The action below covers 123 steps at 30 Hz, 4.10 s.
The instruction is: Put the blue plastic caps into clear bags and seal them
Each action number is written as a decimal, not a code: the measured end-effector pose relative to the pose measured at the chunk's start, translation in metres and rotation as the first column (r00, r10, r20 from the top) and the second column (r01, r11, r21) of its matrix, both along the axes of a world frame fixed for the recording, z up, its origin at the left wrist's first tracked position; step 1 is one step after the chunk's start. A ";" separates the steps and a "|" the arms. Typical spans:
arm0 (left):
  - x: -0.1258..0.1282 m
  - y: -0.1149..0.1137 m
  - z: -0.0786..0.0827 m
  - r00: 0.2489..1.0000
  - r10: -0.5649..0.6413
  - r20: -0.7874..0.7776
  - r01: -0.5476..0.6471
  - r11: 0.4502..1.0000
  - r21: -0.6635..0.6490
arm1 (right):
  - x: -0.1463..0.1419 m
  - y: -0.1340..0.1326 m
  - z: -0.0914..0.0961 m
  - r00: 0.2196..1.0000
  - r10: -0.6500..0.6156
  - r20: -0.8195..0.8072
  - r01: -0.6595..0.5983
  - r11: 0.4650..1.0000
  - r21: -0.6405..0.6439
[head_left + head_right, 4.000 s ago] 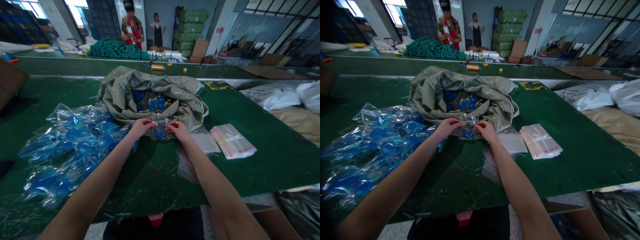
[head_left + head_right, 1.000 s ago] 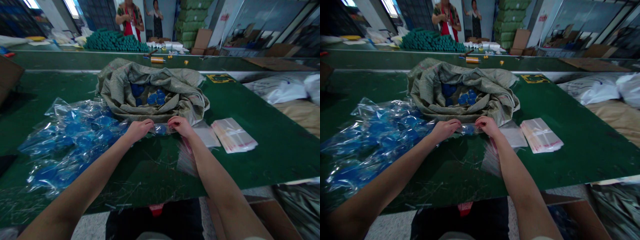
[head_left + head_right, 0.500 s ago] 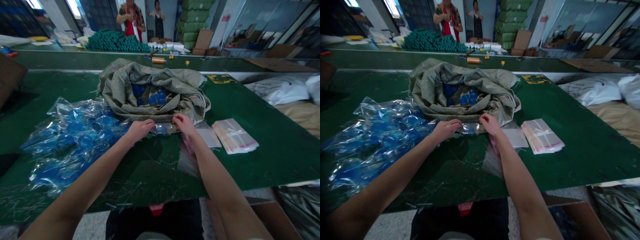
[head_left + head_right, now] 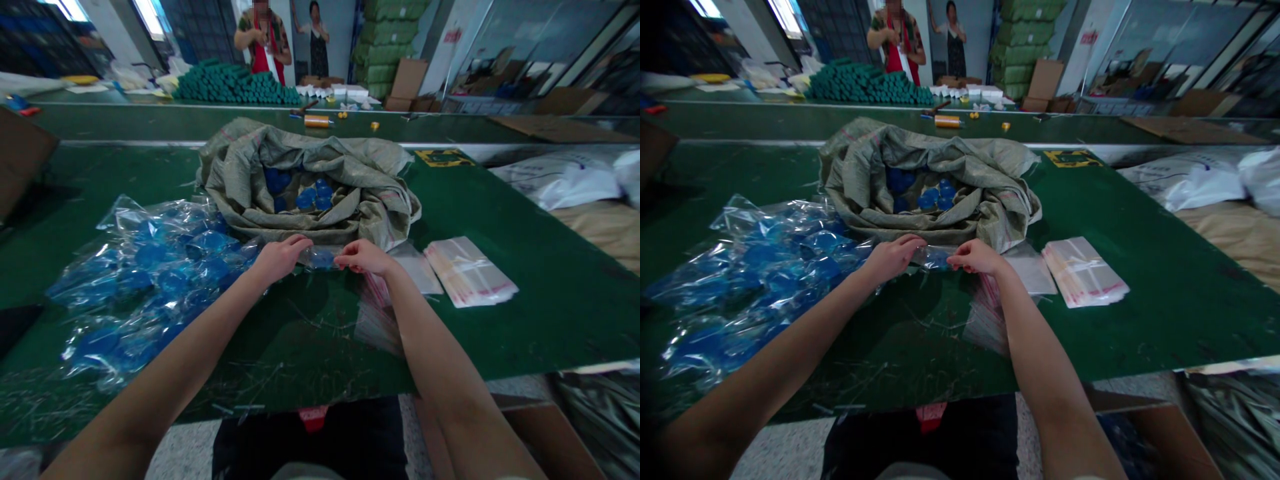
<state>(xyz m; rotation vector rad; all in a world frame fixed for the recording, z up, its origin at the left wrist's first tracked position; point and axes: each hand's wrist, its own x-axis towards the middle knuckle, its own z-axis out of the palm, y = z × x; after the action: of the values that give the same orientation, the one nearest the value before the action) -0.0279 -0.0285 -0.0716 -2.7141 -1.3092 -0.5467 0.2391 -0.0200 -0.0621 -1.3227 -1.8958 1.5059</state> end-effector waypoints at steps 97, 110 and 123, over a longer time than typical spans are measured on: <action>0.026 -0.023 0.001 0.596 0.636 0.490 0.060 0.573 -0.817 | -0.007 0.001 -0.006 0.988 -0.108 -0.108 0.107 0.994 -0.018; 0.031 -0.028 0.004 0.439 0.659 0.611 0.136 0.623 -0.770 | -0.009 0.002 -0.007 0.934 -0.227 -0.276 0.245 0.969 0.033; -0.060 -0.073 0.085 0.876 0.481 -0.039 -0.482 0.869 -0.107 | -0.018 -0.001 0.008 0.859 -0.354 -0.371 0.420 0.900 0.114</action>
<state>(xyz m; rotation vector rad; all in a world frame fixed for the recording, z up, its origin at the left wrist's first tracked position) -0.0884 -0.1017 0.0137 -2.3142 -1.9778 -0.4103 0.2213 -0.0210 -0.0543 -1.1771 -1.4095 1.2170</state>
